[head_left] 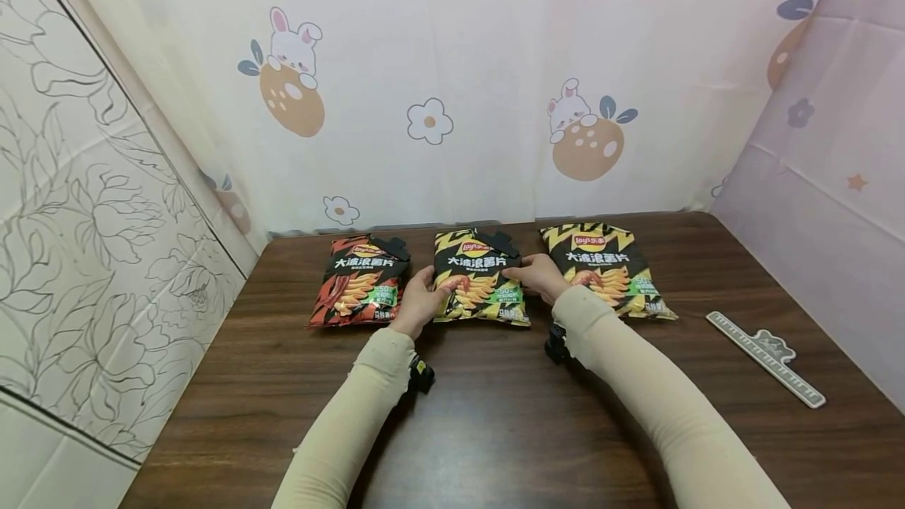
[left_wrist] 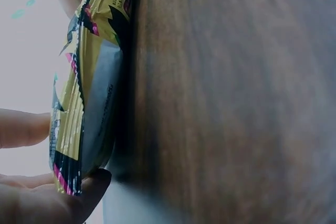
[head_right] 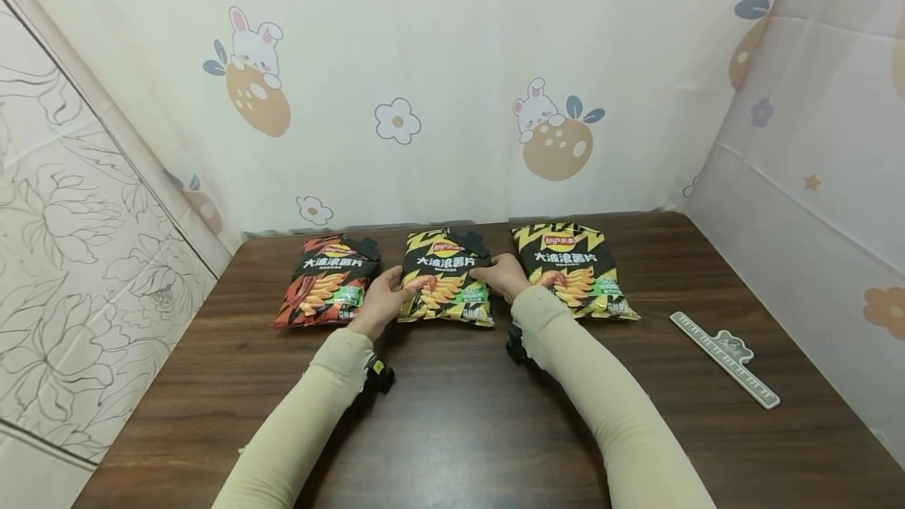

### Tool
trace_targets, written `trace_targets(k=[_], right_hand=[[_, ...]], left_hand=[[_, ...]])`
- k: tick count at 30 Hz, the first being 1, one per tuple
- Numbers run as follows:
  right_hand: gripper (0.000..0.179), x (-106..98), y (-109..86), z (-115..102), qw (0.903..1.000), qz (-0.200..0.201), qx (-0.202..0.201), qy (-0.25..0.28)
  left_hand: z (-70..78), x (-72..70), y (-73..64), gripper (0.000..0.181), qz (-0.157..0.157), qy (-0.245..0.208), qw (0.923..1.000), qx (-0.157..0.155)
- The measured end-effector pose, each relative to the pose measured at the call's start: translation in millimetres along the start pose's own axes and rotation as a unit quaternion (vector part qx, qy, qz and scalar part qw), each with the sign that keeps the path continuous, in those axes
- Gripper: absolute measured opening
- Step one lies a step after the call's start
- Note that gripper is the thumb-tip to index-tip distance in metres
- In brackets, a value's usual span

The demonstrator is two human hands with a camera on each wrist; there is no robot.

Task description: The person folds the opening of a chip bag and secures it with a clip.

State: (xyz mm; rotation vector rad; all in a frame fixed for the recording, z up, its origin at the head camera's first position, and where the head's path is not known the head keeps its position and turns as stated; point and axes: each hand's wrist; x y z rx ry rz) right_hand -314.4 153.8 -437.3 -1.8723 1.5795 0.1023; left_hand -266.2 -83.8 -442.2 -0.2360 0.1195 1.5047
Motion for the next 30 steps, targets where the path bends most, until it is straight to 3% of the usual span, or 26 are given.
trace_targets(k=[13, 22, 26, 30], right_hand=[[0.064, -9.1, -13.6, -5.9, 0.9988, -0.014, -0.011, 0.046], [0.061, -22.2, -25.7, -9.9, 0.9968, -0.020, -0.039, 0.067], [0.059, -30.3, -33.7, -10.2, 0.9958, -0.012, -0.073, 0.054], [0.058, -40.1, -43.3, -6.6, 0.9926, 0.013, -0.121, -0.007]], left_hand=[[12.0, 1.4, -2.1, 0.066, 0.004, 0.019, 0.9996, 0.022], [25.4, 16.5, -14.8, 0.066, -0.027, 0.034, 0.9955, 0.084], [27.9, 22.6, -19.4, 0.065, -0.055, 0.027, 0.9924, 0.107], [25.8, 31.1, -20.9, 0.050, -0.080, 0.031, 0.9862, 0.141]])
Point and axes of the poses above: each hand's wrist, its own y-axis towards the middle knuckle, its own x-axis out of the palm, z = x × y, and after that the axes turned 6 degrees about x, right-handed
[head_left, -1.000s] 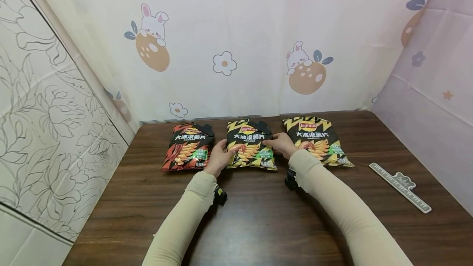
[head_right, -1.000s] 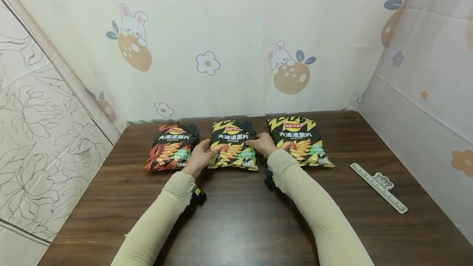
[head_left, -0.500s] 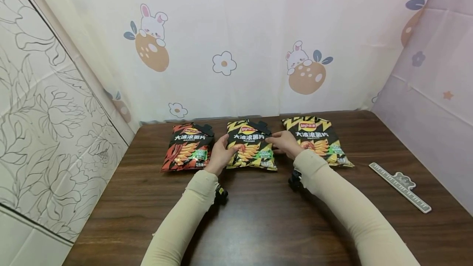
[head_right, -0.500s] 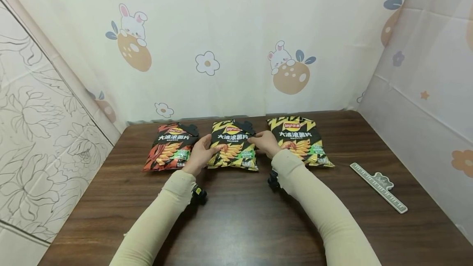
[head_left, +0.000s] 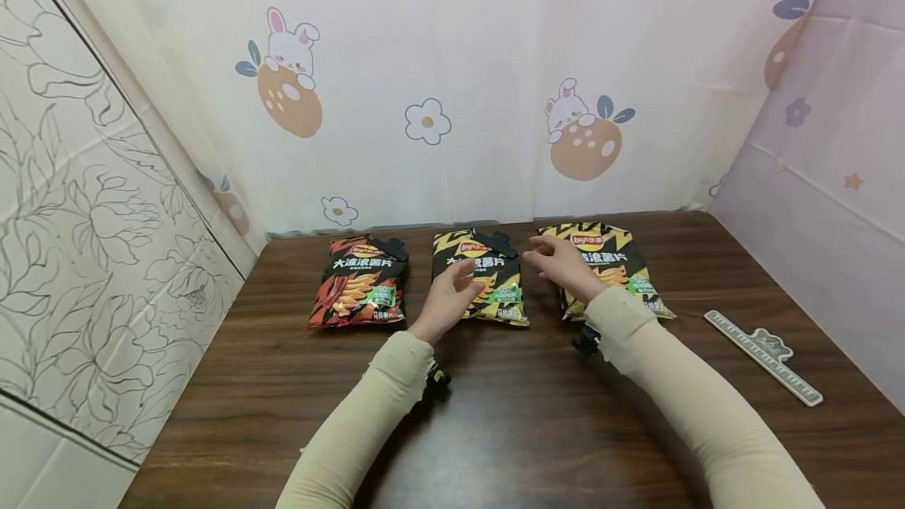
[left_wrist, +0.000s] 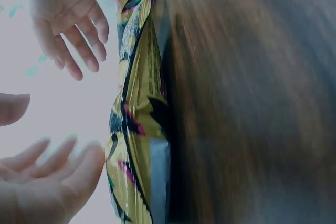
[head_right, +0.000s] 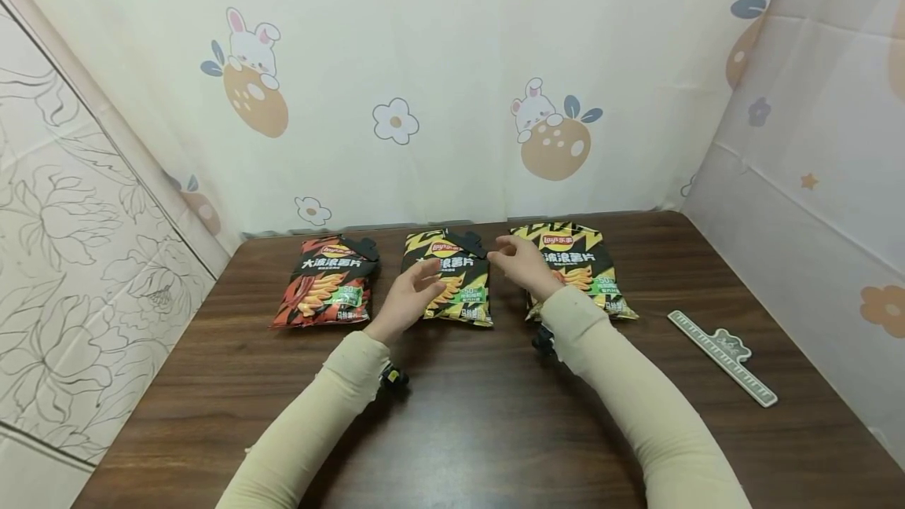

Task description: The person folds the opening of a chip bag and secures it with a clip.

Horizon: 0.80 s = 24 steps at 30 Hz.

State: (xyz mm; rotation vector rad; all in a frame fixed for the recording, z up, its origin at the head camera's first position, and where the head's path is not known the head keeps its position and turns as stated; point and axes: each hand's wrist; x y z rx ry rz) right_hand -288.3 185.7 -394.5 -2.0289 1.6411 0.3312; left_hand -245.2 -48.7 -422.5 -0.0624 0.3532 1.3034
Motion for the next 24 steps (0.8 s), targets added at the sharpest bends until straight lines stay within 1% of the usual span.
trace_targets(k=[2, 6, 10, 14, 18, 21, 24], right_hand=[[0.058, -5.7, -5.1, 1.4, 0.9985, 0.013, -0.022, -0.049], [0.062, -19.1, -13.9, 6.2, 0.9922, 0.035, -0.037, -0.114], [0.065, -34.1, -21.8, 14.2, 0.9877, 0.052, -0.046, -0.140], [0.066, -48.7, -31.7, 21.9, 0.9844, 0.069, -0.044, -0.155], [0.068, -62.7, -40.4, 31.9, 0.9823, 0.084, -0.036, -0.164], [0.073, -72.9, -45.4, 41.3, 0.9815, 0.094, -0.031, -0.164], [0.079, -82.6, -49.7, 51.0, 0.9821, 0.099, -0.016, -0.160]], left_hand=[[-0.3, 5.1, -0.3, 0.040, -0.013, 0.000, 0.9997, 0.020], [1.1, 15.8, -2.3, 0.032, -0.035, -0.016, 0.9985, 0.039], [4.7, 26.0, -4.2, 0.032, -0.046, -0.031, 0.9975, 0.043], [11.3, 36.5, -5.0, 0.033, -0.046, -0.042, 0.9969, 0.048], [16.5, 48.7, -5.1, 0.035, -0.046, -0.067, 0.9959, 0.042], [19.1, 57.8, -6.4, 0.040, -0.054, -0.084, 0.9948, 0.022], [22.2, 66.0, -6.9, 0.043, -0.063, -0.091, 0.9939, 0.004]])
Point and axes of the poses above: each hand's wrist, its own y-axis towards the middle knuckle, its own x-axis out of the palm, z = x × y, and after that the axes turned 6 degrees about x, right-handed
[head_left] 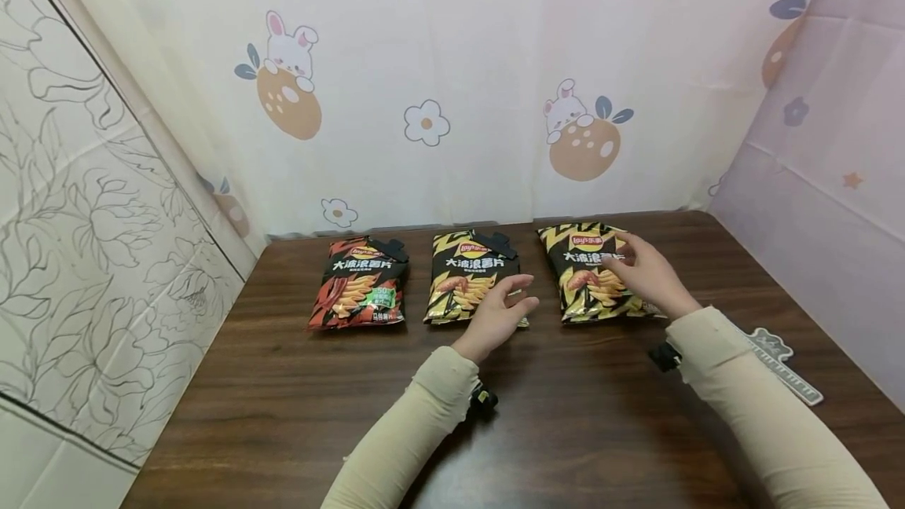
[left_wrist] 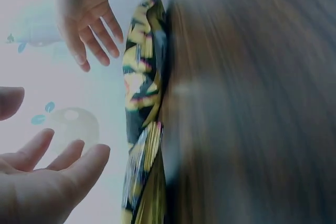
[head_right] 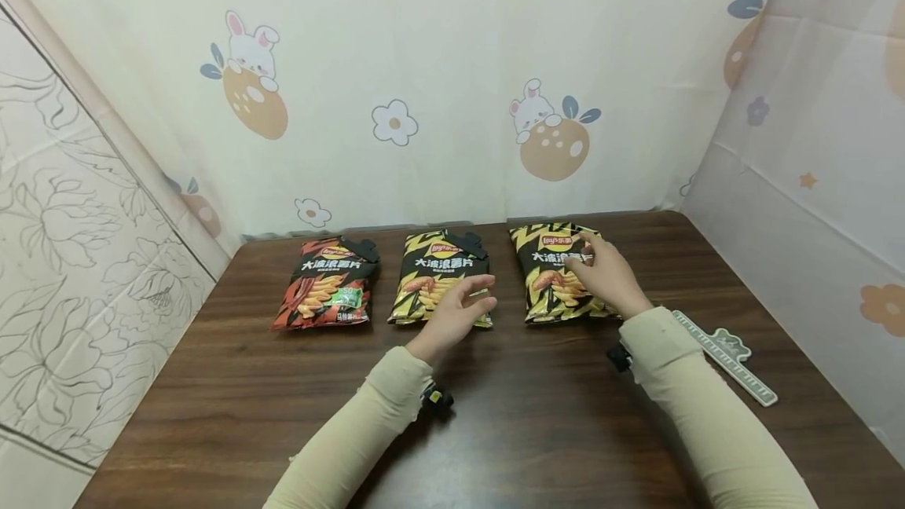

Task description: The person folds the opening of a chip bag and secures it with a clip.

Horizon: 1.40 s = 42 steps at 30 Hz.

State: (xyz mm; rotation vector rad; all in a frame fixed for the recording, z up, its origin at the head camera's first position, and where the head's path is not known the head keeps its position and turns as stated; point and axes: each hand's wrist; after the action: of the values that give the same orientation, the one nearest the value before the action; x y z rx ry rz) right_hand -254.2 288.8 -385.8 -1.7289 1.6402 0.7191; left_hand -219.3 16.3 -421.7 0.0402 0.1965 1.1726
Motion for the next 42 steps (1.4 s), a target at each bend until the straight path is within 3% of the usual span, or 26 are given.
trace_targets(k=[8, 15, 22, 26, 33, 42], right_hand=[[0.084, -12.8, -3.6, 28.6, 0.9986, -0.001, 0.046, 0.024], [0.085, -17.4, 2.0, 41.6, 0.9967, -0.027, 0.075, 0.014], [0.090, -19.0, 13.0, 50.1, 0.9926, -0.064, 0.097, 0.036], [0.091, -17.8, 18.6, 53.3, 0.9871, -0.084, 0.116, 0.072], [0.088, -14.0, 27.8, 57.8, 0.9812, -0.087, 0.151, 0.083], [0.087, -11.4, 36.3, 64.0, 0.9759, -0.094, 0.178, 0.085]], left_hand=[[0.3, 18.9, 7.0, 0.058, -0.025, 0.004, 0.9976, -0.064], [-2.9, 34.8, 16.1, 0.071, -0.022, -0.038, 0.9918, -0.120], [-6.5, 45.0, 22.4, 0.072, -0.008, -0.084, 0.9870, -0.137], [-10.0, 48.4, 25.6, 0.073, -0.003, -0.089, 0.9854, -0.145], [-15.4, 52.8, 31.1, 0.073, 0.008, -0.092, 0.9839, -0.153], [-21.1, 55.5, 36.7, 0.073, 0.002, -0.207, 0.9644, -0.165]])
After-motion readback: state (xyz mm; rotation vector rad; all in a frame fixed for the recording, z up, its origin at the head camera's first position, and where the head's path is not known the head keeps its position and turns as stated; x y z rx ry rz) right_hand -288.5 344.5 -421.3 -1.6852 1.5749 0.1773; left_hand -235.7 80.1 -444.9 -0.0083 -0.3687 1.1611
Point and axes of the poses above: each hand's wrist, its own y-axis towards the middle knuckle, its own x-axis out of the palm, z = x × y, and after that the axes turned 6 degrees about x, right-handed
